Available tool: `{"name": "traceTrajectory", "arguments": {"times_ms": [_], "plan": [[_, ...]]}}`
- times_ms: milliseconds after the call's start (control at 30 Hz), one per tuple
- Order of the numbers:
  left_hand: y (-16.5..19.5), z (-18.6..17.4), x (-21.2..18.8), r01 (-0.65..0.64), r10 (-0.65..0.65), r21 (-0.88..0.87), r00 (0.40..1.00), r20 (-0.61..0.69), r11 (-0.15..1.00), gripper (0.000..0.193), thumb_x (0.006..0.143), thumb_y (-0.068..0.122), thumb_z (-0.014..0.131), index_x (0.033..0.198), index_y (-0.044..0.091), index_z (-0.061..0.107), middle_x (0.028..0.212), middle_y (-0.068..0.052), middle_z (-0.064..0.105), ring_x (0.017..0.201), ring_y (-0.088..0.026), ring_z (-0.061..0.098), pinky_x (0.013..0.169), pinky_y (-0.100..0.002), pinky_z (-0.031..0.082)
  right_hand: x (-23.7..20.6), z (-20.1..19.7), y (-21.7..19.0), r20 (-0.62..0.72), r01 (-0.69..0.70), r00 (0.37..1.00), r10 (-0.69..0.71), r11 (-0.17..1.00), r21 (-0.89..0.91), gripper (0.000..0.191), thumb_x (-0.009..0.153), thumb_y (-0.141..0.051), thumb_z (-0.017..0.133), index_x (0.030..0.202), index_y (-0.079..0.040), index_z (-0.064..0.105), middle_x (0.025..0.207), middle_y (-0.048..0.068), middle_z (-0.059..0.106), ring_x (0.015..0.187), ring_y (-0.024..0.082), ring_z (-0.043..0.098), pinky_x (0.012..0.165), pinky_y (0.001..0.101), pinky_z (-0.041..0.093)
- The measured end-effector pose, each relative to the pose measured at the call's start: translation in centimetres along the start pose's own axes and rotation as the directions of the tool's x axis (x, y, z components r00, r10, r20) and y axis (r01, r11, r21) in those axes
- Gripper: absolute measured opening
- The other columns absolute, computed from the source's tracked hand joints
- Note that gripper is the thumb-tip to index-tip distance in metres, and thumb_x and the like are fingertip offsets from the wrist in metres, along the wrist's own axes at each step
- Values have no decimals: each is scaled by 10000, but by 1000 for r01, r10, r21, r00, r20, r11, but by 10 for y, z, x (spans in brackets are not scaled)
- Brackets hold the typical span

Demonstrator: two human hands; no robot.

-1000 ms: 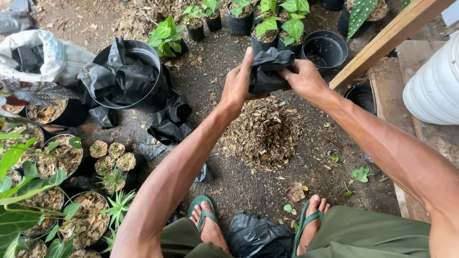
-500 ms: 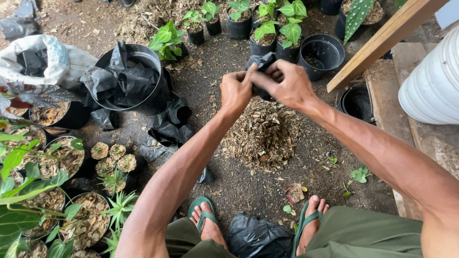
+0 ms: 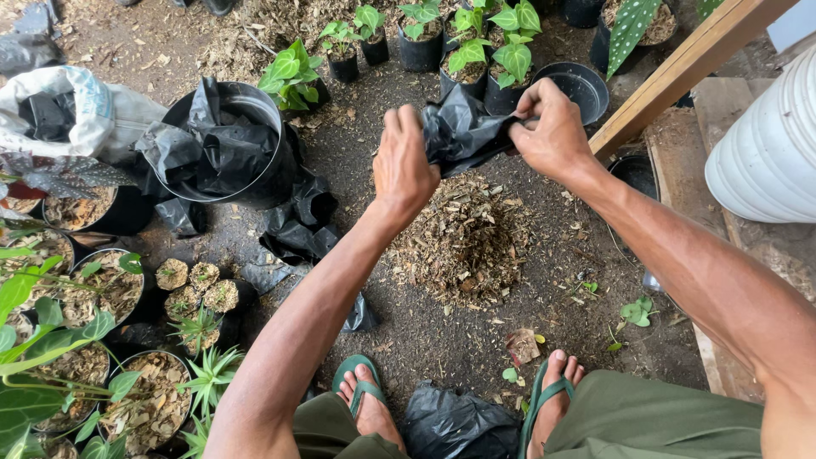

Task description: The person fills a black plastic nursery bag with soil and wood chips, then removes a small plant from its original container and places it into the prepared bag. The person adjusts the plant and soil around it.

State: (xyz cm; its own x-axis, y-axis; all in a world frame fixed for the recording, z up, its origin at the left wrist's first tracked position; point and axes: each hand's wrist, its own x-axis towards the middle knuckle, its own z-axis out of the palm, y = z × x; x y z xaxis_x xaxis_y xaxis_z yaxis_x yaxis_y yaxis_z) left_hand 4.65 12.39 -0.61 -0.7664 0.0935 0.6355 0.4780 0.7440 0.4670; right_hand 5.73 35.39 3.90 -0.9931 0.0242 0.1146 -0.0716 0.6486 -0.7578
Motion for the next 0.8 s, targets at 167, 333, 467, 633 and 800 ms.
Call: {"name": "traceTrajectory", "arguments": {"times_ms": [167,333,467,633,800], "plan": [[9,-1,3,-34,13,75,966,259,997,331,1010,248,597,788,4,616,689,-135,644,465,-218,578,410,-409,494,-17,5,-22,-10,256,965,-264,943,-211,231,895,9,718,1013,2,519,890,148,682,776,232,712,694,351,573],[10,1,3,127,-131,34,923,363,991,405,1074,280,447,795,37,611,566,-105,605,377,-194,544,360,-381,479,-31,12,-35,36,620,669,-742,531,-577,154,844,-39,749,920,-11,619,911,168,699,822,299,700,724,392,576],[20,3,-3,190,-137,-102,913,383,977,425,1080,278,449,744,47,568,576,-117,617,388,-205,546,366,-389,464,-41,38,-27,233,406,907,-352,877,-258,60,954,-8,609,947,8,667,897,152,719,760,254,715,715,368,594],[46,-3,-18,-65,165,-297,931,324,953,381,1071,247,456,758,47,542,647,-88,588,446,-181,499,425,-385,460,-17,43,-8,130,235,965,-226,970,-59,89,858,-42,645,938,-9,666,884,131,715,781,251,699,680,398,564],[47,-9,-22,-117,207,-289,930,304,950,311,1027,288,559,836,44,587,783,-85,584,572,-177,520,474,-361,468,3,29,13,239,446,885,-399,874,-192,142,874,-111,673,981,-26,635,1006,129,677,847,267,685,770,375,607]]}}
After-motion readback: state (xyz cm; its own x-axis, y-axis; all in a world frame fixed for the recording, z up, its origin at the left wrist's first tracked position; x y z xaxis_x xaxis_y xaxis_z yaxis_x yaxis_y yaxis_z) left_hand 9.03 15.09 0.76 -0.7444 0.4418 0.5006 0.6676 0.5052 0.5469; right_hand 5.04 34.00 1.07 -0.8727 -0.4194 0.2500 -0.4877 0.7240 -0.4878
